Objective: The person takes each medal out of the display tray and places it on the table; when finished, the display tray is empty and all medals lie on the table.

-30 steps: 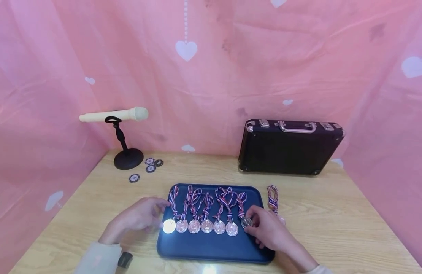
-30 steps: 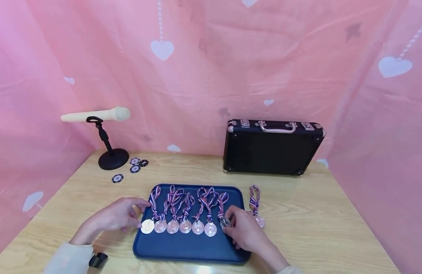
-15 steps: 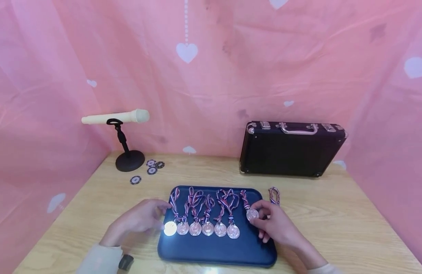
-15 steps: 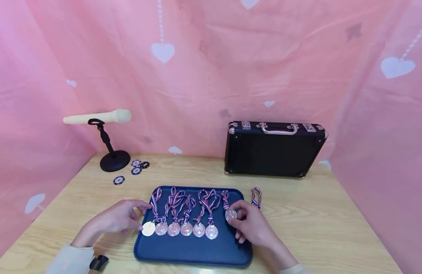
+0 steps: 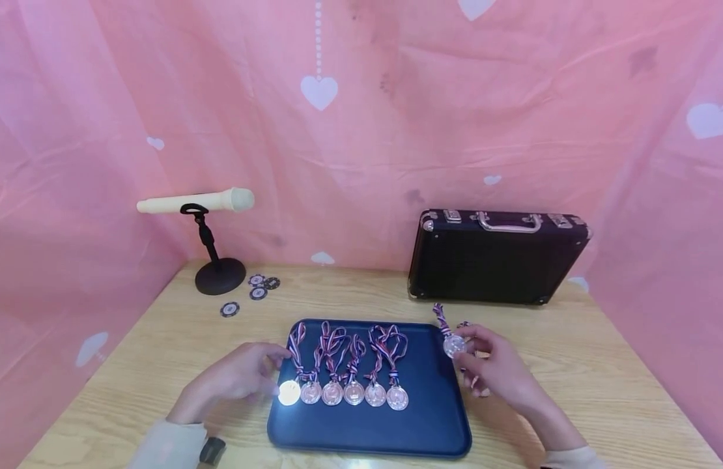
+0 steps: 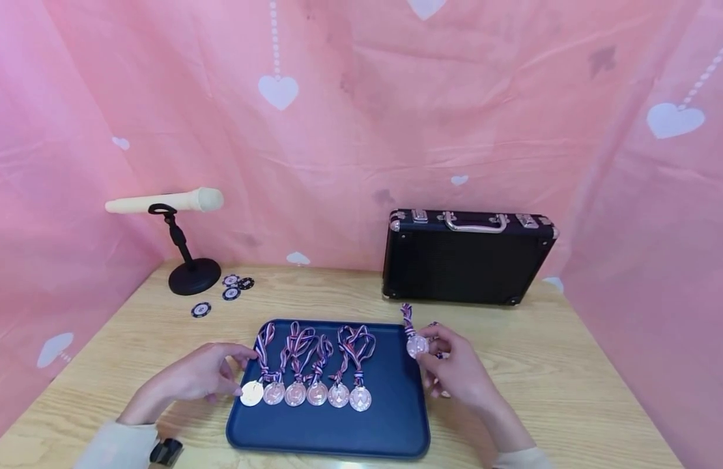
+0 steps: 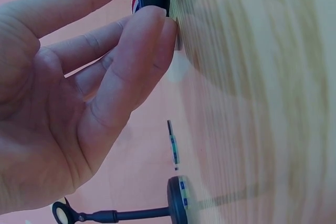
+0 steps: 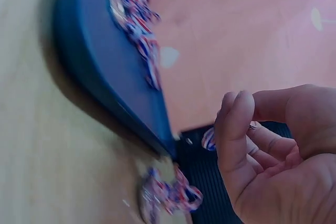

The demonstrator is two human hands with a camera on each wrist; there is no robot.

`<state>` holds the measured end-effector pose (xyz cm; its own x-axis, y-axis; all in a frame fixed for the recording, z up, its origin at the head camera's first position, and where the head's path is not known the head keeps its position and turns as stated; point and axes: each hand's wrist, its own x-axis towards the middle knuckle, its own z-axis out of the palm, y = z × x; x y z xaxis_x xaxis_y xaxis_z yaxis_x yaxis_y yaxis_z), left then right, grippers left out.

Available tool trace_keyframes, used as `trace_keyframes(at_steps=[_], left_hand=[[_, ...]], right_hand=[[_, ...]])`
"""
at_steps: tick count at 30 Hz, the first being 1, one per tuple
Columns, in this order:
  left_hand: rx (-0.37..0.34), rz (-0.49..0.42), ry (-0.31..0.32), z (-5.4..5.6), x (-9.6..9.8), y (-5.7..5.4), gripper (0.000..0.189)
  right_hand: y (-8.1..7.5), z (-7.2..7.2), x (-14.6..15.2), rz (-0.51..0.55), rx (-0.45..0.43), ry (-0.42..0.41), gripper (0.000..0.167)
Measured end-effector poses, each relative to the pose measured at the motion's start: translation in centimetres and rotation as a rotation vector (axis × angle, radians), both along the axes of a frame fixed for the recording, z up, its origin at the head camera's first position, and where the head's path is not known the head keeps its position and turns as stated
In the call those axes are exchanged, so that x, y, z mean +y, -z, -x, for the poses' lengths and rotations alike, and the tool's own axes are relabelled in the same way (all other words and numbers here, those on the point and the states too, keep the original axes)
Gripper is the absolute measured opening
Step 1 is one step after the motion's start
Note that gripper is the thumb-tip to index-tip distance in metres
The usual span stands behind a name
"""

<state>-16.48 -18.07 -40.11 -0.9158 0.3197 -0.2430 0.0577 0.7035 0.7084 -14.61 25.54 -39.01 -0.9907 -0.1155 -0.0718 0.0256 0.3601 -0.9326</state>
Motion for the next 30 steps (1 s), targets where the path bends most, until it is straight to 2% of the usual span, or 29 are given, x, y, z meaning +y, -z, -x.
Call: trace_keyframes(at_steps=[6,9,11,16,20,25,30], left_hand=[[0.016,0.002,0.023,0.2,-0.1,-0.1,0.062],[0.006,0.009,0.002,0.3,0.0,-0.2,0.062],[-0.001,0.022,-0.011,0.2,0.0,-0.2,0.062],[-0.017,0.036,-0.024,0.0,0.0,-0.1,0.062],[-0.016,0.019,-0.021,0.0,-0.1,-0.1,0.063],[-0.033,0.003,-0.029,-0.1,-0.1,0.1,0.063],[0.008,0.011,0.000,0.0,-0.1,0.1,0.063]], right_hand=[[-1.0,0.5,4.2,-0.079,0.090,0.102,0.047],[-0.9,0.6,6.2,-0.140,0.099,0.141,0.048],[-0.4,0.5,7.3,-0.167,0.088,0.135,0.047],[1.5,-0.1,8.3,-0.184,-0.014,0.026,0.044],[2.4,-0.4,8.6,-0.192,-0.054,-0.043,0.041],[2.7,-0.6,9.2,-0.186,-0.063,-0.107,0.039],[2.7,-0.5,9.6,-0.188,-0.076,-0.148,0.035]])
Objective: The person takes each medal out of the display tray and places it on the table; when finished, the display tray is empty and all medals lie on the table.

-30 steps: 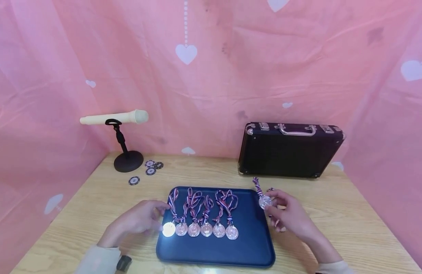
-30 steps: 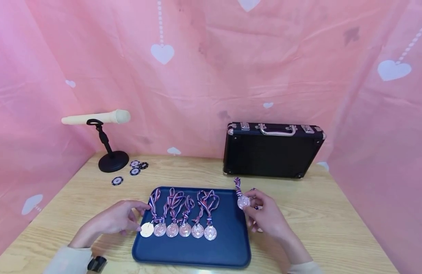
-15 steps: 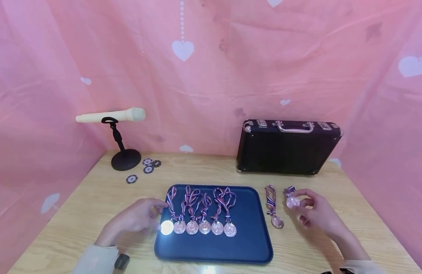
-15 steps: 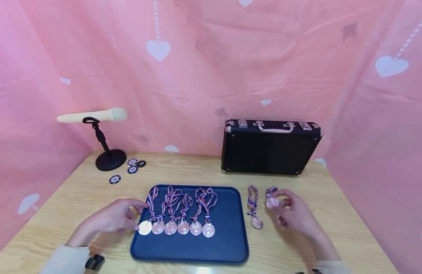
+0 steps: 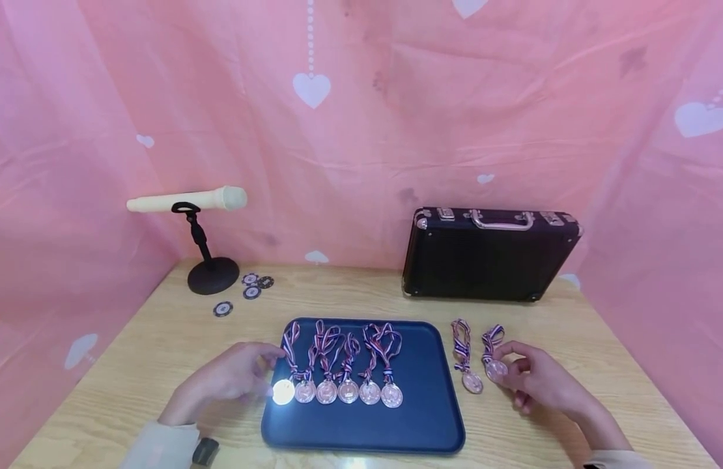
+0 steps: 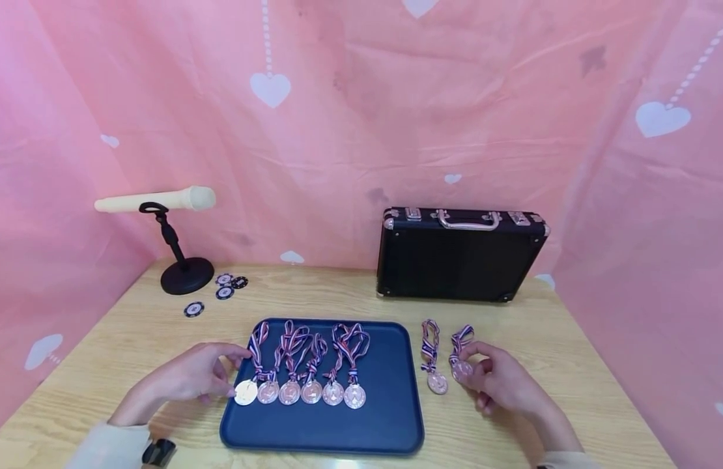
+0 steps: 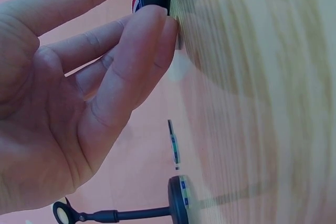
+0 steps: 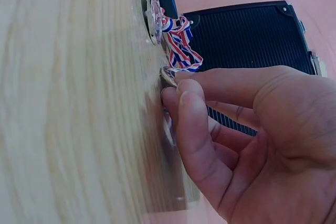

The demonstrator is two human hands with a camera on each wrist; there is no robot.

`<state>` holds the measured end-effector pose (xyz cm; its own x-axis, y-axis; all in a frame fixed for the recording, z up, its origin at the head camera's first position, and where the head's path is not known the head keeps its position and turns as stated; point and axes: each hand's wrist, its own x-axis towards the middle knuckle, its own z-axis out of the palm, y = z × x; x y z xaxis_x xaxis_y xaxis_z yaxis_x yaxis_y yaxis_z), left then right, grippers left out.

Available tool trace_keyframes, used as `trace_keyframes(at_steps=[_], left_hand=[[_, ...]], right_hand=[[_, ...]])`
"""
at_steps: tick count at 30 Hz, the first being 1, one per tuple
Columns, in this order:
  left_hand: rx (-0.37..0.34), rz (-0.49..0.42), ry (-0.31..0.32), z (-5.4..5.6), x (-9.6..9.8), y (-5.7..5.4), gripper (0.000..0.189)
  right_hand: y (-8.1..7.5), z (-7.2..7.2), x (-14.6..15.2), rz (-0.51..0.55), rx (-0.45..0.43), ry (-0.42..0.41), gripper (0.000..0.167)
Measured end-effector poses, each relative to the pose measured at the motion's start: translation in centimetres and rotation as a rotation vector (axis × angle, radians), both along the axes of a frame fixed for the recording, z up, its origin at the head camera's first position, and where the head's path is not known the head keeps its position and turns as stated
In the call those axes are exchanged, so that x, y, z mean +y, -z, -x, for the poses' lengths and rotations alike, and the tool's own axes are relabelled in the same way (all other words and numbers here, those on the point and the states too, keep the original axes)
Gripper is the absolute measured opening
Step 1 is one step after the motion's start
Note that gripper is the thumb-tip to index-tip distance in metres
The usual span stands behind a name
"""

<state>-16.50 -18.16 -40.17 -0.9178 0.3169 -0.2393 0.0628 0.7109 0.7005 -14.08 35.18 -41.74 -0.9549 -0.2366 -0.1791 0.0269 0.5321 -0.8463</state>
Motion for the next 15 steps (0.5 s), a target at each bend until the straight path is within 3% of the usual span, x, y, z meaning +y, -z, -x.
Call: trace_keyframes(at_steps=[4,15], left_hand=[[0.029,0.003,0.039,0.02,-0.10,-0.04,0.063],[0.033,-0.013,0.045,-0.11,-0.15,-0.08,0.064]], right_hand=[[0.18,0.03,-0.02,0.005,-0.010,-0.010,0.036],[-0.23,-0.17,-0.37,-0.054,0.018,-0.051,0.041]])
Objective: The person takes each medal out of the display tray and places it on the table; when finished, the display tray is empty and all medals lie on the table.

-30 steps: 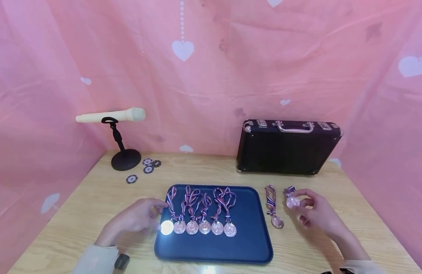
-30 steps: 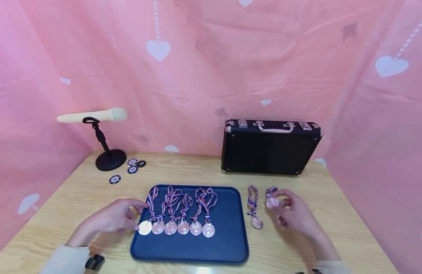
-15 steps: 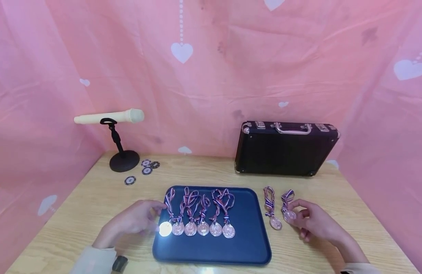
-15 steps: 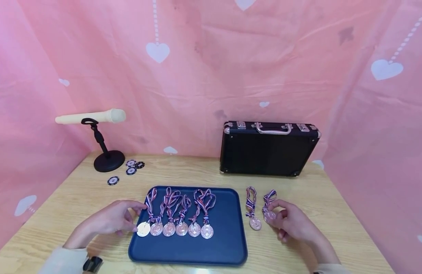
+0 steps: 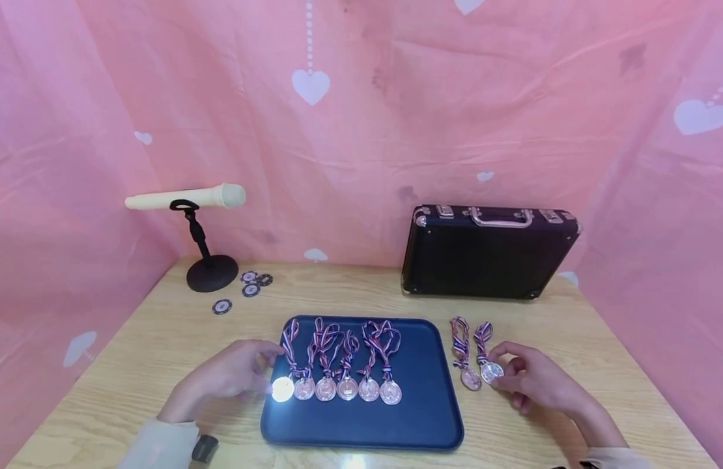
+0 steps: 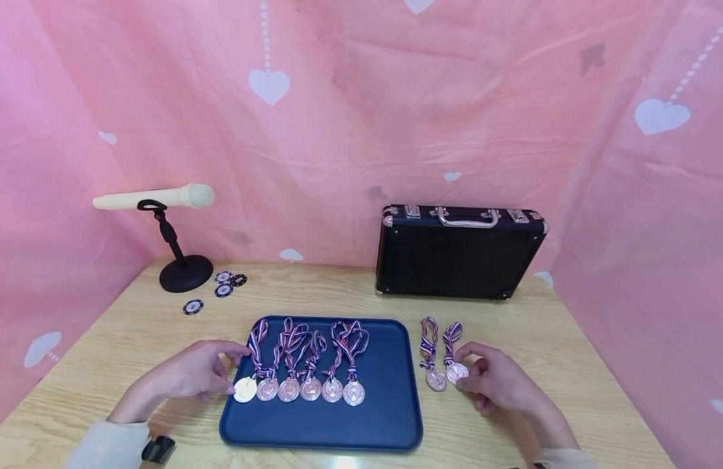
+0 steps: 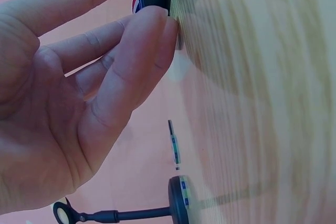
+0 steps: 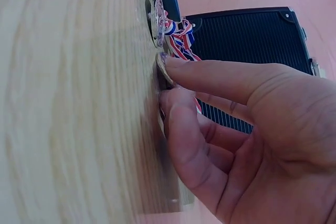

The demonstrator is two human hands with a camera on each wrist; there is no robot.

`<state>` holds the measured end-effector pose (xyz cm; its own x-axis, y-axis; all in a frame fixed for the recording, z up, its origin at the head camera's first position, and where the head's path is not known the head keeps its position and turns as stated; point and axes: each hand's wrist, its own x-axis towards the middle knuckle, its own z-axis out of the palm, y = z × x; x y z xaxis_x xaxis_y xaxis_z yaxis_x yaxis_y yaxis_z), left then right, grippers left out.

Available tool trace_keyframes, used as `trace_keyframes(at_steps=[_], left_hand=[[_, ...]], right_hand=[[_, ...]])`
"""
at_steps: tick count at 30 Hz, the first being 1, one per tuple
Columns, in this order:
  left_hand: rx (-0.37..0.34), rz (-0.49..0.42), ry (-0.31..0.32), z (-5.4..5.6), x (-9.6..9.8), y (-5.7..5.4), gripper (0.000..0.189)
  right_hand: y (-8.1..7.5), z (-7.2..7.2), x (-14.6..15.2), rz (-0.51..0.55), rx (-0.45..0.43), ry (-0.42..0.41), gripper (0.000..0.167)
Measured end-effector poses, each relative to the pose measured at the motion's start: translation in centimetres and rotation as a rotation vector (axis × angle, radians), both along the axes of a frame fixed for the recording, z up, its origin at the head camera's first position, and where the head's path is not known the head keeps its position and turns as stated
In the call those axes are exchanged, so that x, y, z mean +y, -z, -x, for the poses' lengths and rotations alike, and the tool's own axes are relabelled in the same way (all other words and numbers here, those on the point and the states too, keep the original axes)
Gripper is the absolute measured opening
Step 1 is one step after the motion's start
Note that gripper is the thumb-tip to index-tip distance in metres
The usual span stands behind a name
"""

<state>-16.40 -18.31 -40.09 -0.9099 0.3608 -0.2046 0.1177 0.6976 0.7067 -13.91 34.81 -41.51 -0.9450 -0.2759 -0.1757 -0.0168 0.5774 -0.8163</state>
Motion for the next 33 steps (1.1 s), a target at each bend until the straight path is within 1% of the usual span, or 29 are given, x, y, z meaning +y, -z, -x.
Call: trace_keyframes(at_steps=[2,5,9,16,19,22,25,27,30,33], left_hand=[[-0.004,-0.004,-0.002,0.0,-0.1,0.0,0.064],[0.001,0.022,-0.016,-0.1,-0.1,-0.1,0.063],[0.001,0.044,-0.028,-0.1,-0.2,-0.2,0.062],[-0.012,0.007,-0.012,-0.4,-0.6,0.2,0.062],[-0.019,0.004,-0.017,-0.4,-0.7,0.2,0.062],[-0.020,0.012,-0.020,-0.3,-0.6,0.2,0.062],[-0.021,0.018,-0.019,-0.1,-0.4,0.2,0.062],[-0.026,0.015,-0.021,0.0,-0.3,0.2,0.062],[-0.032,0.004,-0.024,0.2,-0.2,0.2,0.062],[-0.047,0.002,-0.033,0.1,-0.2,0.4,0.062]], right_hand=[[-0.2,0.0,-0.2,-0.030,0.011,-0.003,0.040],[-0.5,0.0,-0.6,-0.069,0.026,-0.005,0.037],[-0.5,0.2,-1.1,-0.091,0.040,-0.012,0.034],[-0.4,0.3,-1.3,-0.087,0.035,-0.010,0.034],[-0.6,0.2,-1.4,-0.082,0.067,-0.001,0.031],[-1.1,0.0,-2.0,-0.091,0.137,0.021,0.026],[-2.0,-0.4,-3.6,-0.086,0.179,0.050,0.025],[-2.5,-0.6,-5.3,-0.066,0.183,0.053,0.027],[-3.0,-0.8,-8.3,-0.037,0.151,0.050,0.033],[-2.9,-1.2,-11.5,-0.027,0.103,0.025,0.036]])
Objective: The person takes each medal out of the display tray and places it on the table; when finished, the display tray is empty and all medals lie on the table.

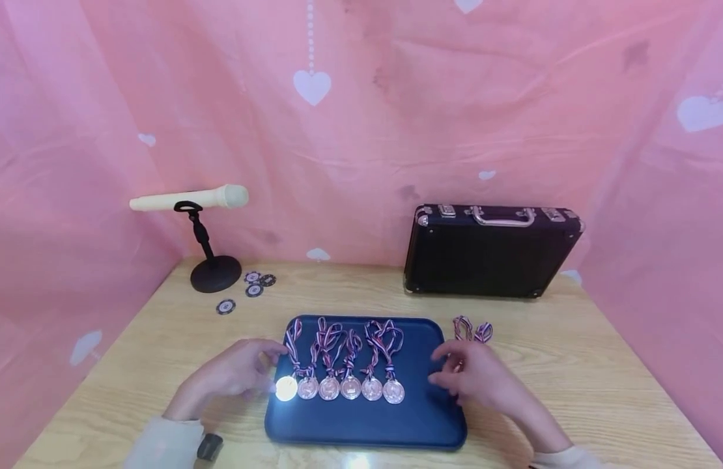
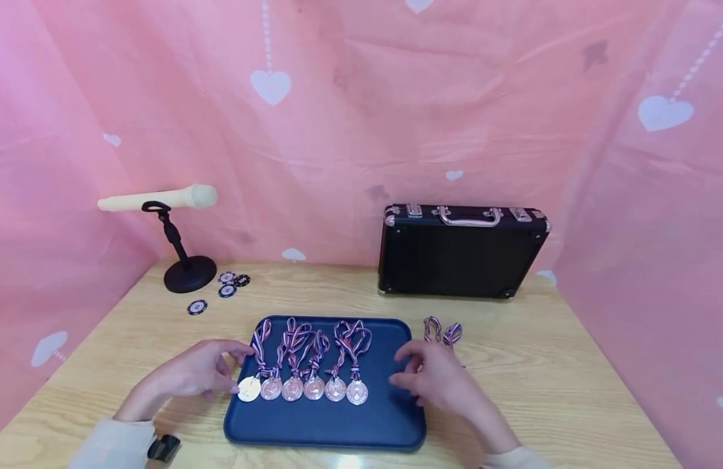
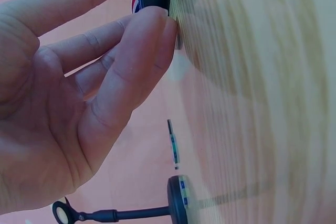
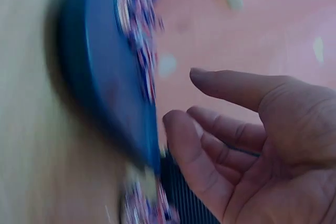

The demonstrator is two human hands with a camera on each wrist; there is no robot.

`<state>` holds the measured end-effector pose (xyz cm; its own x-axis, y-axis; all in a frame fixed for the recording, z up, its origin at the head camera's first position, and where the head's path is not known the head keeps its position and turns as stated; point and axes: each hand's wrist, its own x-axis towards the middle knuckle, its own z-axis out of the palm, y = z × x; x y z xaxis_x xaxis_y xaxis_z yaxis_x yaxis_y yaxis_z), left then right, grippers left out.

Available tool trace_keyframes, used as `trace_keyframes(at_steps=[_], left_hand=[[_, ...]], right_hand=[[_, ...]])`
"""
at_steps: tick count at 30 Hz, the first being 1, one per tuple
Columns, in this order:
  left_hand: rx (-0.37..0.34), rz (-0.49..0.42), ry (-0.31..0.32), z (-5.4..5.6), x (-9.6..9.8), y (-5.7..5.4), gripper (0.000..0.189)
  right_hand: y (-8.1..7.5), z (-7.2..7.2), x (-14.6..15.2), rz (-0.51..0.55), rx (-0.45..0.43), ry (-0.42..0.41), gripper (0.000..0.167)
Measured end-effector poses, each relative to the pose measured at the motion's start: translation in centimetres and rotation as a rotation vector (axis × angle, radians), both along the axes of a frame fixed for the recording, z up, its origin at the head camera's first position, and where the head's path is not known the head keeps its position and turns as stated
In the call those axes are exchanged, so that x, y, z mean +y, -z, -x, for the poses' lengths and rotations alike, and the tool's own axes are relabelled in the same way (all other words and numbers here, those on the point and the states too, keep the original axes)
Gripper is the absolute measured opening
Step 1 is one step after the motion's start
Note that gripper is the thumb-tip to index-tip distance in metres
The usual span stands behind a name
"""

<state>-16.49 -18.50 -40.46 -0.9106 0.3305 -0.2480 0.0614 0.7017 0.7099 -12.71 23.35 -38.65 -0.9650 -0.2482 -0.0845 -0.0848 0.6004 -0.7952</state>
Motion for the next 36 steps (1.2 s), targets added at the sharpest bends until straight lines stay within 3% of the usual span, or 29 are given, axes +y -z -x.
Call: trace_keyframes(at_steps=[7,16,21,27,36], left_hand=[[0.007,0.003,-0.001,0.1,0.2,-0.1,0.064],[0.005,0.014,-0.009,-0.1,0.3,0.0,0.063],[0.006,0.016,-0.021,-0.1,0.3,-0.1,0.063],[0.065,0.060,0.006,0.0,0.3,-0.2,0.062],[0.019,0.021,-0.012,-0.1,0.3,-0.1,0.062]], right_hand=[[1.1,-0.2,-5.0,-0.137,-0.018,-0.056,0.034],[2.3,0.1,-6.5,-0.237,0.011,-0.018,0.037],[2.4,0.2,-6.2,-0.203,0.007,-0.005,0.034],[2.6,0.0,-5.3,-0.149,-0.024,0.078,0.035],[2.9,0.3,-3.7,0.023,-0.073,0.012,0.030]])
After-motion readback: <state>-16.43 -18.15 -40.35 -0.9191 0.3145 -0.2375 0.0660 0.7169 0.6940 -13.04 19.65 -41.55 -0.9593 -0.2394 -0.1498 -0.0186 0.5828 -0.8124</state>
